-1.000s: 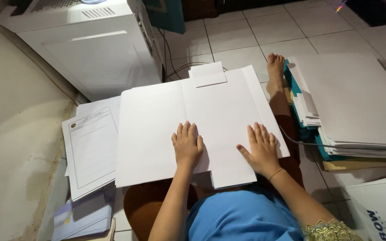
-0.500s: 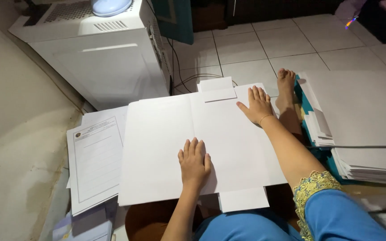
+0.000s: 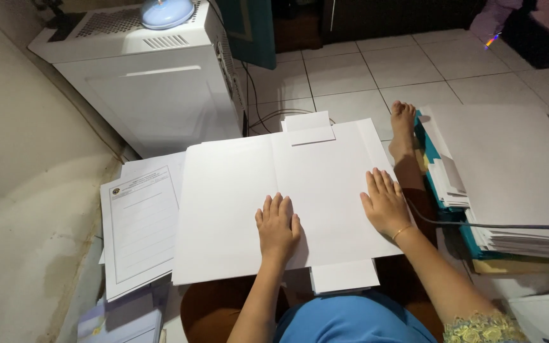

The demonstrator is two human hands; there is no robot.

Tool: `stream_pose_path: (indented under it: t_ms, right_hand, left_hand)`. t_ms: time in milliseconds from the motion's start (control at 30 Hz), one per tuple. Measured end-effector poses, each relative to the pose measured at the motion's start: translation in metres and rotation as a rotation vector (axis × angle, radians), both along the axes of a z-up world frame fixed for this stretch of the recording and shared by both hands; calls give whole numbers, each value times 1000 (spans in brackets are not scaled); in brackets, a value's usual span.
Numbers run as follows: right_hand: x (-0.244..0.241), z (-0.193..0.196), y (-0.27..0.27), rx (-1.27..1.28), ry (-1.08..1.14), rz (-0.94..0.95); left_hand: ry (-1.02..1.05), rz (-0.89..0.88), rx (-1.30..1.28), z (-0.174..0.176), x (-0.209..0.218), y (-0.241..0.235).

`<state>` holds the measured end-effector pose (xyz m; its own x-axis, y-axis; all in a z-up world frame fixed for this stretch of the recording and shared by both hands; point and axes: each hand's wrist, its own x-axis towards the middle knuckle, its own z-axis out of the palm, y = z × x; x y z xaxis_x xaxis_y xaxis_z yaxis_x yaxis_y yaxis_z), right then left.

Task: Folding large white sheets of paper and inserting printed documents into them while sitting on the floor.

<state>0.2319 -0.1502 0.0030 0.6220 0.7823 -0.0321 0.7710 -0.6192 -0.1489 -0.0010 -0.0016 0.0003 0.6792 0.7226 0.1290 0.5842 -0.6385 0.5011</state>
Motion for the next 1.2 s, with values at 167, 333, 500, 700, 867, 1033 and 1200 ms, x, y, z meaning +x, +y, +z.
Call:
stream_pose_path:
  t_ms: [167,333,500,700,867,1033,1200]
  right_hand:
    - [-53,-30,-48,43,-73,10]
    - [-101,-49,-47,128,-112,168]
    - [-116,-61,-19,220,-252,568]
    - [-113,-52,-41,104,-192,451]
    - [-93,-73,-70,249,-285,219]
    - [-87,-86,-74,439,-412,267]
    - [-85,-92,-71,416,-450,239]
  left_hand:
    - [-12,3,20,-1,-1,-1]
    - [17,4,23,0,-1,-3]
    - [130,-41,33,9,-2,-6]
    - [187,-70,24,9,4,-5]
    - [235,-68,83,-22,23,4]
    - [148,-47,100,-50,68,21]
    - [127,-38,176,-63,124,94]
